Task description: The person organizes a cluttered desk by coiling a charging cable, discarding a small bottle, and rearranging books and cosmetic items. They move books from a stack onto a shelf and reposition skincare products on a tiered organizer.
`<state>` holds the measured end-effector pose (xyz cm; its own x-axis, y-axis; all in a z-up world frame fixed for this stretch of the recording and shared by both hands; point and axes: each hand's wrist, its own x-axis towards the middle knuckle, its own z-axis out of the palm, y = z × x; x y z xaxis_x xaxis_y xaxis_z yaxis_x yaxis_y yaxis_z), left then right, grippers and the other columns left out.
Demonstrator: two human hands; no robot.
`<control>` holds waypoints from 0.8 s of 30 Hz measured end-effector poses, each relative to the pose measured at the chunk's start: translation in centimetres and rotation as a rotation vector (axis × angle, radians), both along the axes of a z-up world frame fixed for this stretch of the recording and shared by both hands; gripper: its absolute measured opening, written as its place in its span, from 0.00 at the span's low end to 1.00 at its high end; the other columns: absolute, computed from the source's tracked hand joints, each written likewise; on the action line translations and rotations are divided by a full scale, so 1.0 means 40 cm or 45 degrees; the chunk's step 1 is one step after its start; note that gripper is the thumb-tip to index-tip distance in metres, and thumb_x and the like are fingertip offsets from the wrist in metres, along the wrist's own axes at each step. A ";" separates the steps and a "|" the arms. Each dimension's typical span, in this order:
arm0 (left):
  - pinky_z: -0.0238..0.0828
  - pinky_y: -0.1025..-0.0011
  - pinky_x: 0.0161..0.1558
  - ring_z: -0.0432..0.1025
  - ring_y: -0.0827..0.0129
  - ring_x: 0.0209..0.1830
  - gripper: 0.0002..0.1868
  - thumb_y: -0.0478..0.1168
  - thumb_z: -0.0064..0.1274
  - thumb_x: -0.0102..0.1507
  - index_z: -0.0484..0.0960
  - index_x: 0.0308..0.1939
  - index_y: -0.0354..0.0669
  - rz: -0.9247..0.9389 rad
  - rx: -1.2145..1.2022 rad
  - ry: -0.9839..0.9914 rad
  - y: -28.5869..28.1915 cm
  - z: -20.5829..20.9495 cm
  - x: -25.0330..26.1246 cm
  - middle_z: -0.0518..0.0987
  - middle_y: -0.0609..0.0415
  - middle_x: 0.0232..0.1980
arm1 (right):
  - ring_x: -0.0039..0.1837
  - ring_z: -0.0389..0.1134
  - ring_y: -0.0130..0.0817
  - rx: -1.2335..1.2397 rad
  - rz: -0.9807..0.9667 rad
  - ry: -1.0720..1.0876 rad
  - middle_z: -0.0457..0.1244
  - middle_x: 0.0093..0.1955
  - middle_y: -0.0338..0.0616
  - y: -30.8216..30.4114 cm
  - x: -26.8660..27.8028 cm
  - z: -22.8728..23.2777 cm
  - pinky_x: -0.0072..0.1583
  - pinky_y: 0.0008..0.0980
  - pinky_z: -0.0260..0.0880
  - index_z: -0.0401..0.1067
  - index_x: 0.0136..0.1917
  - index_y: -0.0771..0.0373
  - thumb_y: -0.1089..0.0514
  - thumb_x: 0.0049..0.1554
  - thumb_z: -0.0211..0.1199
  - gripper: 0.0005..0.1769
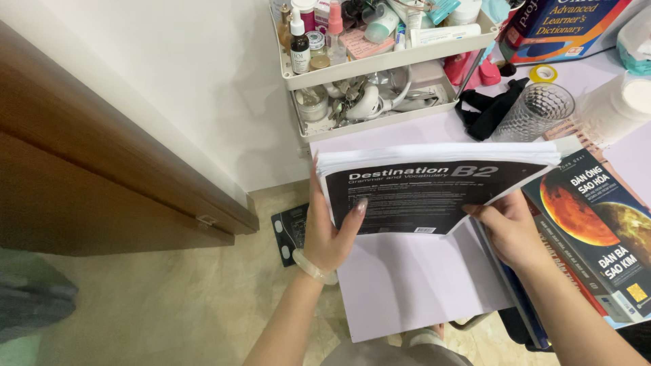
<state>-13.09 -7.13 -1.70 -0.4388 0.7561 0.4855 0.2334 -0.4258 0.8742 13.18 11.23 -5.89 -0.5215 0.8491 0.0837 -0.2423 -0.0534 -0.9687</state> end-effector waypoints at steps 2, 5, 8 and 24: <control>0.65 0.62 0.70 0.68 0.58 0.68 0.44 0.39 0.52 0.69 0.41 0.80 0.32 -0.026 -0.109 -0.009 0.002 -0.052 -0.003 0.69 0.38 0.70 | 0.65 0.65 0.32 0.011 0.001 -0.100 0.64 0.64 0.41 0.015 0.005 -0.007 0.64 0.34 0.66 0.65 0.68 0.63 0.74 0.53 0.55 0.29; 0.64 0.61 0.68 0.68 0.56 0.66 0.38 0.37 0.51 0.67 0.50 0.75 0.30 0.005 -0.218 -0.025 -0.001 -0.117 0.010 0.68 0.38 0.66 | 0.63 0.64 0.30 0.076 -0.106 -0.430 0.65 0.61 0.41 -0.007 -0.007 -0.043 0.65 0.32 0.63 0.64 0.66 0.63 0.72 0.57 0.58 0.24; 0.64 0.60 0.65 0.69 0.55 0.63 0.32 0.36 0.50 0.67 0.53 0.70 0.30 0.089 -0.246 0.019 -0.002 -0.134 0.016 0.69 0.37 0.64 | 0.64 0.65 0.32 0.070 -0.038 -0.182 0.65 0.61 0.43 -0.001 -0.017 -0.058 0.66 0.33 0.65 0.66 0.65 0.67 0.71 0.62 0.55 0.18; 0.74 0.64 0.56 0.77 0.50 0.55 0.33 0.40 0.60 0.58 0.62 0.58 0.22 0.068 -1.173 -0.007 0.107 -0.319 -0.070 0.78 0.32 0.55 | 0.47 0.68 0.41 -0.231 0.010 -1.006 0.65 0.48 0.57 0.120 -0.174 -0.063 0.46 0.39 0.71 0.61 0.63 0.73 0.61 0.54 0.60 0.25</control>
